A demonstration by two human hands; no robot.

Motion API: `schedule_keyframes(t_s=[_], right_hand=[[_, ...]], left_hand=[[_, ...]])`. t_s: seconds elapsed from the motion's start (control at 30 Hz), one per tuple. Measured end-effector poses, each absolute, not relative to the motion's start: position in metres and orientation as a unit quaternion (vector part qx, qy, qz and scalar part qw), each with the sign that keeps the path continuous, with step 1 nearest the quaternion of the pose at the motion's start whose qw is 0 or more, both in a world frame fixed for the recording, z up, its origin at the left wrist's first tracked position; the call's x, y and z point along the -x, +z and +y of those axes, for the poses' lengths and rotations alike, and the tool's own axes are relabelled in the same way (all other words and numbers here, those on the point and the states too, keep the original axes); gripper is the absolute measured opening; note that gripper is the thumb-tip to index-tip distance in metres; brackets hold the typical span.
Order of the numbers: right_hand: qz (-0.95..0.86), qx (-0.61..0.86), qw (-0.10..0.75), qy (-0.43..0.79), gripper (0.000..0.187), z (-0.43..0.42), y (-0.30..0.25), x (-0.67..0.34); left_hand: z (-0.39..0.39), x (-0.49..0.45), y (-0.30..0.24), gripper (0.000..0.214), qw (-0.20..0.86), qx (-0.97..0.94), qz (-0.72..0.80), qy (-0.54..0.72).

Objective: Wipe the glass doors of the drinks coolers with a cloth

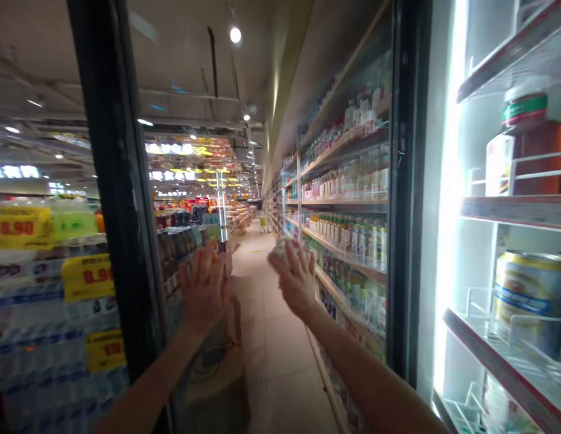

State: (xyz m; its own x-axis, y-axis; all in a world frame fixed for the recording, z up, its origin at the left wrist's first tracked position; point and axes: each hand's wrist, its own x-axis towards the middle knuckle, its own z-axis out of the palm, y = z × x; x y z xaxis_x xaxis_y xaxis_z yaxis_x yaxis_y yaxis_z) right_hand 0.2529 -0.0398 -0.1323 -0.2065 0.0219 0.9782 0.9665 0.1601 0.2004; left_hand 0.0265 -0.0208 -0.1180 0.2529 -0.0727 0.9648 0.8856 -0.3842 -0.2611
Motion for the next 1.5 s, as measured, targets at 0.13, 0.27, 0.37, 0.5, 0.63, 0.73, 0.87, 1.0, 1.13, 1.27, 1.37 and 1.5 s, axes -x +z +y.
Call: schedule_keyframes(t_s=[0.13, 0.27, 0.37, 0.5, 0.63, 0.73, 0.87, 1.0, 1.13, 1.27, 1.37, 1.5], right_hand=[[-0.657, 0.377, 0.385, -0.527, 0.050, -0.042, -0.129, -0.255], [-0.448, 0.510, 0.573, -0.460, 0.048, -0.037, -0.084, -0.313], [-0.412, 0.499, 0.626, -0.435, 0.055, -0.032, -0.062, -0.308], [-0.575, 0.355, 0.546, -0.496, 0.062, -0.028, -0.066, -0.234], [-0.657, 0.273, 0.506, -0.488, 0.068, -0.028, -0.074, -0.183], [-0.663, 0.242, 0.504, -0.499, 0.068, -0.027, -0.073, -0.185], [-0.676, 0.247, 0.455, -0.525, 0.072, -0.031, -0.068, -0.229], [-0.593, 0.387, 0.459, -0.537, 0.068, -0.037, -0.055, -0.287], [-0.529, 0.456, 0.484, -0.527, 0.065, -0.036, -0.052, -0.311], [-0.518, 0.456, 0.505, -0.518, 0.060, -0.036, -0.056, -0.306], [-0.525, 0.454, 0.510, -0.508, 0.057, -0.038, -0.057, -0.304], [-0.526, 0.440, 0.512, -0.518, 0.053, -0.038, -0.057, -0.306]], left_hand=[[-0.020, -0.025, -0.117, 0.060, 0.459, 0.644, -0.314, -0.526], [-0.021, -0.026, -0.117, 0.059, 0.461, 0.642, -0.307, -0.531], [-0.021, -0.025, -0.117, 0.059, 0.461, 0.641, -0.301, -0.535], [-0.020, -0.024, -0.116, 0.056, 0.445, 0.640, -0.272, -0.565], [-0.026, -0.035, -0.098, 0.055, 0.361, 0.658, -0.184, -0.634], [-0.033, -0.058, -0.076, 0.049, 0.306, 0.698, -0.105, -0.639], [-0.038, -0.089, -0.058, 0.042, 0.342, 0.683, -0.166, -0.624], [-0.033, -0.092, -0.051, 0.038, 0.429, 0.655, -0.218, -0.583], [-0.026, -0.050, -0.016, 0.036, 0.470, 0.592, -0.248, -0.606], [-0.025, -0.024, 0.011, 0.033, 0.447, 0.566, -0.279, -0.634], [-0.032, -0.054, -0.015, 0.037, 0.465, 0.641, -0.242, -0.560], [-0.038, -0.093, -0.055, 0.035, 0.537, 0.736, -0.136, -0.388]])
